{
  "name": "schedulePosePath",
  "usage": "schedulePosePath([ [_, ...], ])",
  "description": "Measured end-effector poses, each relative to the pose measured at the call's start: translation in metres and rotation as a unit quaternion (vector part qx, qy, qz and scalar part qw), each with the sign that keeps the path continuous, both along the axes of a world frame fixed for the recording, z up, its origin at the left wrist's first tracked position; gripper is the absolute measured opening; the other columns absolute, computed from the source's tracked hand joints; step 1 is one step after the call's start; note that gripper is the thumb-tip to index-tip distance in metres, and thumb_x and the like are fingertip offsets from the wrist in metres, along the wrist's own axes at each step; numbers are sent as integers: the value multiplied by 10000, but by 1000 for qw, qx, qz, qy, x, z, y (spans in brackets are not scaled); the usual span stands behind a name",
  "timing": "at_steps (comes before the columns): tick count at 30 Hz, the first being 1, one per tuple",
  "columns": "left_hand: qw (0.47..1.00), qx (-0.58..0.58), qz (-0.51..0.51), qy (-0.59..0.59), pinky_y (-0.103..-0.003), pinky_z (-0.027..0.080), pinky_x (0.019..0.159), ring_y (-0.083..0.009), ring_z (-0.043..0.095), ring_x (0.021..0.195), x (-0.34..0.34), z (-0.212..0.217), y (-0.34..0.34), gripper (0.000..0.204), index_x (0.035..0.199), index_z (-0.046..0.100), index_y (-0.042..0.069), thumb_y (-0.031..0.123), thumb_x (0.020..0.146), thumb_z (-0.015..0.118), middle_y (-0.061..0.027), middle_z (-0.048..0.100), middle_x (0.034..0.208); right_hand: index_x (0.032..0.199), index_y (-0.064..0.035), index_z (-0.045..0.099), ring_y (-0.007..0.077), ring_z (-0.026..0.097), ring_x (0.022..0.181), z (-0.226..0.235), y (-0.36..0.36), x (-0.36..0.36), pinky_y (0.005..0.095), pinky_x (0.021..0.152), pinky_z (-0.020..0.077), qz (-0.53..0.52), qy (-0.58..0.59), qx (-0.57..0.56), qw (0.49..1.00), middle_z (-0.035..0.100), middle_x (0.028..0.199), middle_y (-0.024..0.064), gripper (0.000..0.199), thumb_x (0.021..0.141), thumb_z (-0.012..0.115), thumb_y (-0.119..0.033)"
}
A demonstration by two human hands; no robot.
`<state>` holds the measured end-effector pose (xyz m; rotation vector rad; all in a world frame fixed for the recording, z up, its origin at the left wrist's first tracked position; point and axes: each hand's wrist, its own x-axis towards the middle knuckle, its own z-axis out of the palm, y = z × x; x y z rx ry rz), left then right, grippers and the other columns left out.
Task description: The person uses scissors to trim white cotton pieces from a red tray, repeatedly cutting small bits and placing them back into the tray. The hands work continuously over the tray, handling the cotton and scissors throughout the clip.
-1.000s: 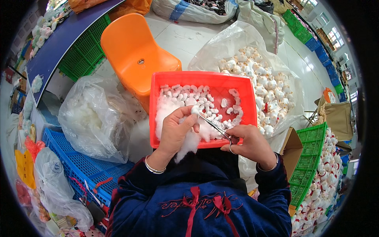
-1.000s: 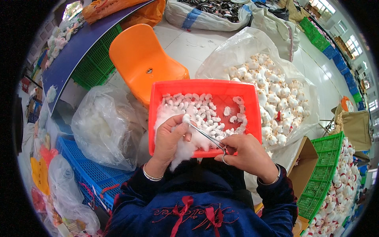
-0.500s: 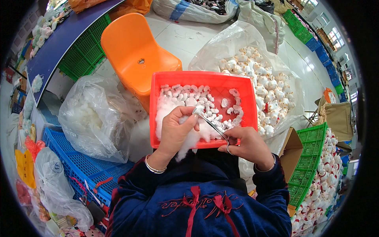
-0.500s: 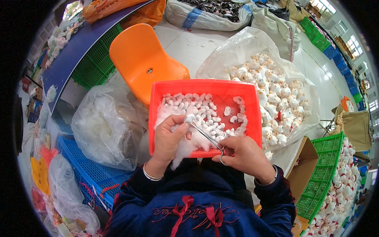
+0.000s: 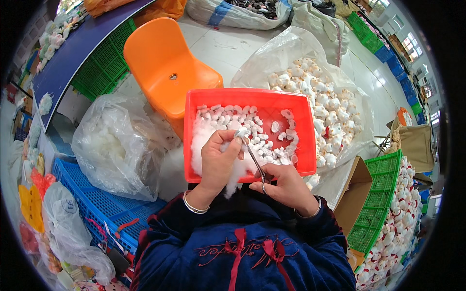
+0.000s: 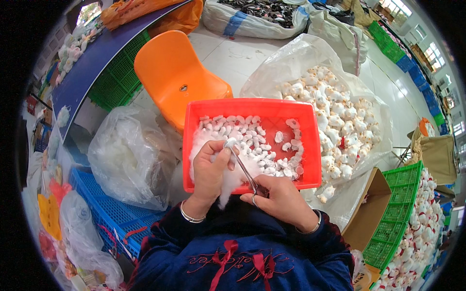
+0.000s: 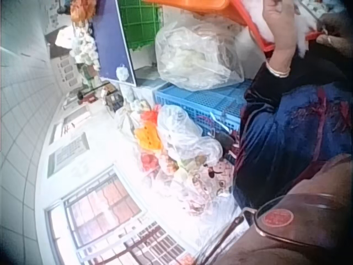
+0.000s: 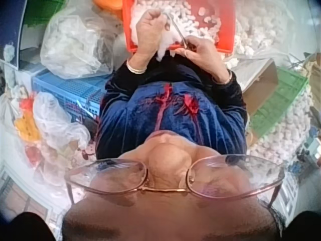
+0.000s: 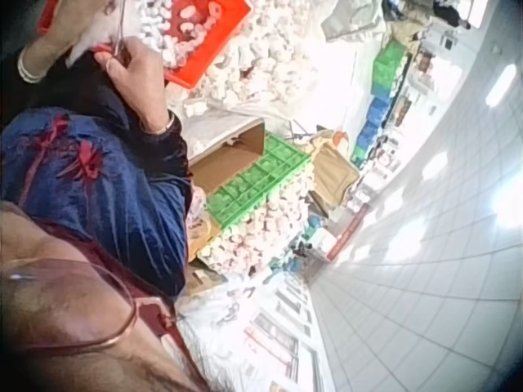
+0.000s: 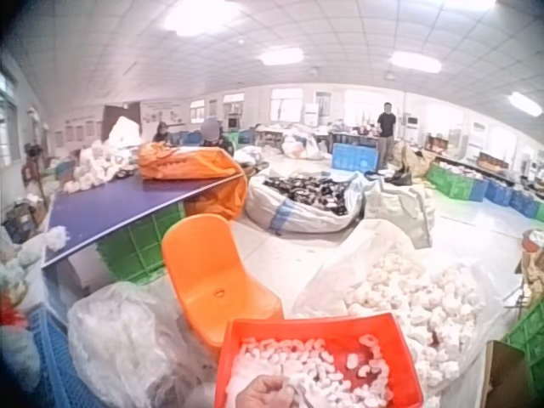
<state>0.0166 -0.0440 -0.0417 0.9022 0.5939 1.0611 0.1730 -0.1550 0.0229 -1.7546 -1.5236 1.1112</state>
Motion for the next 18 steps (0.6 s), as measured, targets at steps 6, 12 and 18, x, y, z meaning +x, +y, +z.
schedulePosePath([
  [6, 1000, -16, 21, -15, -218, 505, 692, -83, 578, 717, 6, 1, -9, 107, 1119, 622, 8, 59, 1026, 609, -114, 723, 1035, 1020, 11, 707, 153, 534, 619, -4, -1, -10, 338, 581, 444, 2, 38, 7, 999, 590, 702, 101, 296, 892, 821, -230],
  [12, 1000, 1, -8, 7, -218, 504, 687, -76, 582, 728, 6, -4, -4, 93, 1092, 630, 4, 61, 1018, 624, -96, 732, 983, 979, 8, 686, 226, 597, 634, -15, -1, -22, 358, 587, 460, -45, 19, 9, 999, 628, 723, 130, 317, 899, 809, -272],
  [18, 996, -15, -53, 74, -217, 495, 701, -63, 584, 747, -13, -5, 17, 123, 1078, 680, 11, 89, 984, 671, -52, 723, 945, 1032, -24, 691, 333, 661, 893, -9, 1, 4, 437, 783, 519, -12, -164, 81, 983, 688, 904, 145, 359, 804, 838, -259],
])
